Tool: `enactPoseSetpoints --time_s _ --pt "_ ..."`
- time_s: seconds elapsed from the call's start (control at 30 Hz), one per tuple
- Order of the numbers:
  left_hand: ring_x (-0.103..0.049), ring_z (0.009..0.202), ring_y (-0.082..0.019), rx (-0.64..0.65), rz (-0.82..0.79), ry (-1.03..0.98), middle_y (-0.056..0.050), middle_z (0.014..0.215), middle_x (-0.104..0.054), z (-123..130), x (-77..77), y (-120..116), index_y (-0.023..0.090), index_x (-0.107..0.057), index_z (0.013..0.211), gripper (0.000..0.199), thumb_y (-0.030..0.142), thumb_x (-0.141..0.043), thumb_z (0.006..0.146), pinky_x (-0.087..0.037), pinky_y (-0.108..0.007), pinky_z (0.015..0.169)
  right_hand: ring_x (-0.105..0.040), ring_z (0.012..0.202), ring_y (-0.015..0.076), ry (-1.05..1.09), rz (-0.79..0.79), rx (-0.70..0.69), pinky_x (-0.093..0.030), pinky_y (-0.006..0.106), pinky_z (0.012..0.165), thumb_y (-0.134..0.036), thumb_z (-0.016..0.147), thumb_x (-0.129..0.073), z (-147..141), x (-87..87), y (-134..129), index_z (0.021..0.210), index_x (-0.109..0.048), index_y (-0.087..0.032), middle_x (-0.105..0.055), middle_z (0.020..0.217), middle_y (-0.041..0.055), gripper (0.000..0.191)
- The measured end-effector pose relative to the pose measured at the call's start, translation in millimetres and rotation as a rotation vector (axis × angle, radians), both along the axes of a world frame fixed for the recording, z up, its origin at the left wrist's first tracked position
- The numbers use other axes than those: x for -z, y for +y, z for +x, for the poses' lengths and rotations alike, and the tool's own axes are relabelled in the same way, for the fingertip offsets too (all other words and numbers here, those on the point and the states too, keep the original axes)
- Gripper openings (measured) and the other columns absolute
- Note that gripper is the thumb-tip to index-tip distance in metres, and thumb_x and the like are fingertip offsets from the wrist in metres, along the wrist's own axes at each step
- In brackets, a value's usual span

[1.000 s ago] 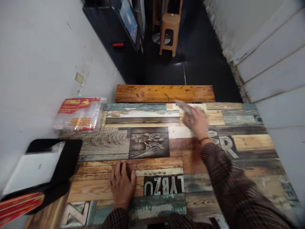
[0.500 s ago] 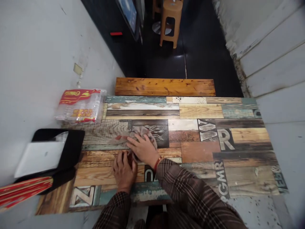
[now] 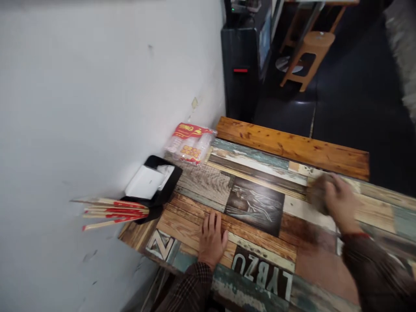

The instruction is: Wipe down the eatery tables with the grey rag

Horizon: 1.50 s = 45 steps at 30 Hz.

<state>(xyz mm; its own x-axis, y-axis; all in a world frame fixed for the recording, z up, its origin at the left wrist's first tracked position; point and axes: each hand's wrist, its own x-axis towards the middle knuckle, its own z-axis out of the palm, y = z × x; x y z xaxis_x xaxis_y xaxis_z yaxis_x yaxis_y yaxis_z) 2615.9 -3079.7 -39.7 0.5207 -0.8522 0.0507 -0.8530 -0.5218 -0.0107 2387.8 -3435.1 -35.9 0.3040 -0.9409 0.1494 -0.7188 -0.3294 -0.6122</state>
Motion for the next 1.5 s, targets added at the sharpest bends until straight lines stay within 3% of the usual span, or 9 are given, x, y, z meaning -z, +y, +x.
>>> enactPoseSetpoints --time_s 0.17,0.27,0.47,0.67,0.77,0.9,1.1,1.37,1.5 --pt "-0.046 0.128 -0.031 -0.002 -0.028 0.036 -0.014 0.141 -0.053 -2.5 3.0 5.6 0.014 -0.050 0.137 0.057 0.034 -0.057 0.084 -0.038 -0.048 0.106 -0.042 0.132 0.0327 0.010 0.040 -0.365 -0.035 0.055 0.107 -0.035 0.092 -0.040 254.4 12.9 23.1 0.138 -0.047 -0.013 -0.048 0.146 0.0156 0.051" --pt "-0.045 0.128 -0.032 -0.020 -0.019 0.074 -0.014 0.142 -0.052 -3.9 2.2 6.4 0.015 -0.050 0.138 0.058 0.036 -0.056 0.084 -0.036 -0.048 0.107 -0.035 0.136 0.0371 0.094 -0.061 -0.469 -0.031 0.059 0.105 -0.032 0.093 -0.042 315.7 -2.4 77.2 0.142 -0.043 -0.012 -0.039 0.153 0.0159 0.053" --pt "-0.045 0.127 -0.031 -0.032 0.007 0.099 -0.012 0.142 -0.053 -7.7 -0.9 8.6 0.016 -0.051 0.136 0.056 0.043 -0.053 0.087 -0.037 -0.050 0.105 -0.043 0.134 0.0288 0.059 -0.082 -1.019 -0.038 0.049 0.104 -0.029 0.096 -0.043 227.8 -5.5 163.6 0.142 -0.047 -0.028 -0.048 0.148 0.0028 0.046" --pt "-0.042 0.130 -0.030 -0.023 -0.013 0.100 -0.011 0.145 -0.050 -8.4 0.2 11.5 0.017 -0.049 0.138 0.056 0.046 -0.048 0.090 -0.034 -0.049 0.106 -0.061 0.117 0.0260 0.035 0.053 -1.120 -0.049 0.046 0.098 -0.039 0.094 -0.051 118.6 -4.9 136.6 0.122 -0.066 -0.028 -0.071 0.119 0.0046 0.033" --pt "-0.040 0.132 -0.030 -0.024 -0.009 0.125 -0.011 0.148 -0.047 -7.9 -1.0 12.3 0.015 -0.044 0.142 0.058 0.045 -0.046 0.091 -0.034 -0.049 0.106 -0.059 0.120 0.0286 0.061 0.007 -1.043 -0.048 0.049 0.099 -0.045 0.092 -0.055 142.5 -33.8 121.5 0.117 -0.069 -0.029 -0.072 0.117 0.0049 0.033" --pt "-0.039 0.133 -0.030 -0.024 -0.020 0.162 -0.011 0.149 -0.046 -6.1 -2.1 15.7 0.016 -0.043 0.143 0.059 0.047 -0.043 0.093 -0.032 -0.049 0.108 -0.039 0.139 0.0356 0.039 -0.096 -0.827 -0.040 0.057 0.107 -0.045 0.089 -0.058 260.4 -59.9 132.7 0.146 -0.041 -0.025 -0.038 0.154 0.0115 0.063" --pt "-0.036 0.137 -0.029 0.035 -0.031 0.181 -0.010 0.156 -0.038 -0.8 -2.2 25.8 0.015 -0.033 0.149 0.065 0.051 -0.036 0.095 -0.029 -0.045 0.110 -0.034 0.140 0.0402 -0.052 0.037 -0.651 -0.041 0.057 0.105 -0.034 0.081 -0.068 383.0 -37.8 148.2 0.146 -0.041 -0.026 -0.014 0.162 0.0164 0.071" --pt "-0.034 0.140 -0.030 0.032 -0.086 0.360 -0.014 0.157 -0.035 3.8 -3.3 29.7 0.012 -0.027 0.152 0.068 0.047 -0.040 0.094 -0.029 -0.047 0.112 -0.067 0.093 0.0214 -0.808 0.454 -0.318 -0.055 0.047 0.091 -0.041 0.083 -0.060 346.6 -78.6 83.1 0.118 -0.063 -0.020 -0.070 0.110 0.0076 0.041" --pt "-0.033 0.141 -0.034 -0.044 -0.222 0.674 -0.015 0.155 -0.039 16.1 -11.7 28.6 0.017 -0.035 0.149 0.075 0.051 -0.056 0.085 -0.025 -0.055 0.116 -0.067 0.099 0.0219 -0.671 0.340 -0.336 -0.054 0.044 0.094 -0.040 0.087 -0.057 289.5 -117.0 98.7 0.121 -0.062 -0.025 -0.068 0.115 0.0050 0.038"
